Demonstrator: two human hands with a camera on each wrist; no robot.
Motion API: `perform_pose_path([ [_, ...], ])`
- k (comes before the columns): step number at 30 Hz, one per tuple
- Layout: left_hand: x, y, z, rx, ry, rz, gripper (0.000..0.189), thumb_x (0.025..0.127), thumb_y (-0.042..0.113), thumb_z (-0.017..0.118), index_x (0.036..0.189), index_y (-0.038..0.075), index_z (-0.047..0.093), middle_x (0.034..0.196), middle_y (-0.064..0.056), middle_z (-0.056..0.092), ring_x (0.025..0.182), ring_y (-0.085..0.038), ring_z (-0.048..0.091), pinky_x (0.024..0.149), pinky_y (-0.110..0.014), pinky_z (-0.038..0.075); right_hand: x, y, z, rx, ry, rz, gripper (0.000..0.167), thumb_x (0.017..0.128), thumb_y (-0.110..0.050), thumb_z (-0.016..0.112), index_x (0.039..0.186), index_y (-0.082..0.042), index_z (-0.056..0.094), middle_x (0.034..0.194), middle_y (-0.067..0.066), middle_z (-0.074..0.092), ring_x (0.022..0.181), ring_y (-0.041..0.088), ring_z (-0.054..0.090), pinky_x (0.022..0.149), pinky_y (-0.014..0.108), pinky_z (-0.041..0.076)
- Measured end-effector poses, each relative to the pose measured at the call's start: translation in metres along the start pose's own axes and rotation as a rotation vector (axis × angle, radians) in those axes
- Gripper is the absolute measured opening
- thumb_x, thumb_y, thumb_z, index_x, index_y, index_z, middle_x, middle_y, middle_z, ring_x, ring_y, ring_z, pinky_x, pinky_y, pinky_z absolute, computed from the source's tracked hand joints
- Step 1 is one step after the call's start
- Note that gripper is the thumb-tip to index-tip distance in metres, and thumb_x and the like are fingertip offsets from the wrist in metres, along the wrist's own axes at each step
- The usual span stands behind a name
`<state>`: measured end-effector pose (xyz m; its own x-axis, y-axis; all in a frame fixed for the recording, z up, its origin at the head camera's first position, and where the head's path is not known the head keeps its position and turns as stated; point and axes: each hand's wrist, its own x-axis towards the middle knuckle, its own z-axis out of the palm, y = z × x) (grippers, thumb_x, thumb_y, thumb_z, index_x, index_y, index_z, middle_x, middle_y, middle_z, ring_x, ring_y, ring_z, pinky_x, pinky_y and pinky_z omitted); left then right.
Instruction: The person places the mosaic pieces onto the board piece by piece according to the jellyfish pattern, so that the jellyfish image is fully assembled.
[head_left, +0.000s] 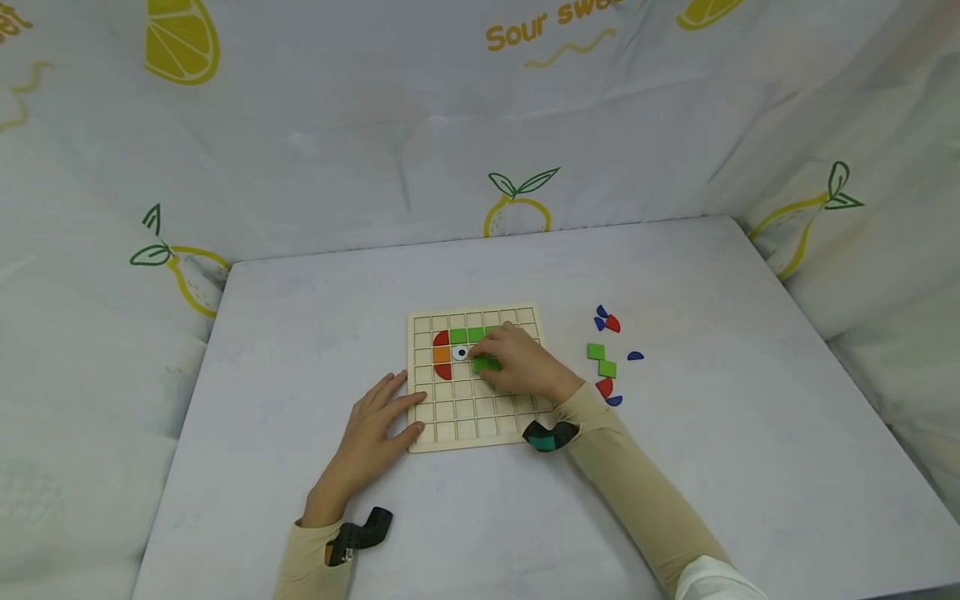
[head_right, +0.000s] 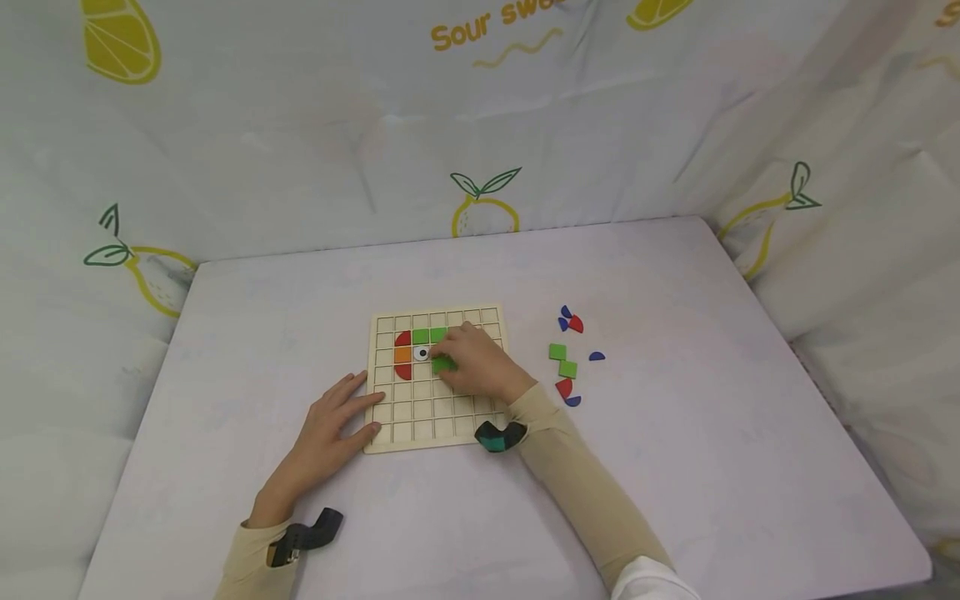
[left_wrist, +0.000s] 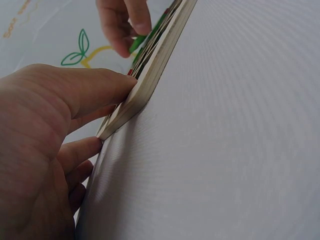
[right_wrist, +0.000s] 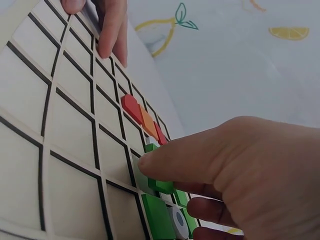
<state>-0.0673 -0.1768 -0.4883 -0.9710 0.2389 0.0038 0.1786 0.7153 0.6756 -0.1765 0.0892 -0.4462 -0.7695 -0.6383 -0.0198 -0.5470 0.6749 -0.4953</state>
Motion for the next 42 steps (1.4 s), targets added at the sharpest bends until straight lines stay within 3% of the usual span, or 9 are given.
perform_pose_path([
  [20, 0.0, 0.0, 0.0, -0.001, 0.005, 0.004, 0.044, 0.092, 0.022, 0.074, 0.135, 0.016, 0.065, 0.163, -0.011, 0.038, 0.156, -0.036, 0.023, 0.12, -0.063, 0.02, -0.003, -0.007, 0.002, -0.09, -0.014, 0.018, 0.031, 0.093, -0.022, 0.074, 0.123, -0.015, 0.073, 0.12, 0.001, 0.069, 0.111, 0.021, 0.053, 0.098, 0.04, 0.046],
  [37, 0.0, -0.001, 0.001, 0.011, 0.012, 0.015, 0.044, 0.092, 0.022, 0.074, 0.135, 0.016, 0.066, 0.163, -0.011, 0.039, 0.155, -0.036, 0.024, 0.12, -0.064, 0.021, -0.003, -0.007, -0.001, -0.043, -0.047, 0.002, 0.034, 0.092, -0.022, 0.074, 0.125, -0.012, 0.071, 0.123, 0.005, 0.069, 0.117, 0.024, 0.055, 0.104, 0.041, 0.047],
  [42, 0.0, -0.001, 0.001, 0.009, 0.016, 0.022, 0.044, 0.092, 0.022, 0.074, 0.134, 0.015, 0.066, 0.162, -0.012, 0.039, 0.155, -0.036, 0.024, 0.119, -0.064, 0.022, -0.004, -0.009, -0.01, 0.046, -0.051, 0.03, 0.034, 0.093, -0.021, 0.071, 0.126, -0.011, 0.071, 0.123, 0.003, 0.07, 0.109, 0.022, 0.055, 0.094, 0.037, 0.05],
])
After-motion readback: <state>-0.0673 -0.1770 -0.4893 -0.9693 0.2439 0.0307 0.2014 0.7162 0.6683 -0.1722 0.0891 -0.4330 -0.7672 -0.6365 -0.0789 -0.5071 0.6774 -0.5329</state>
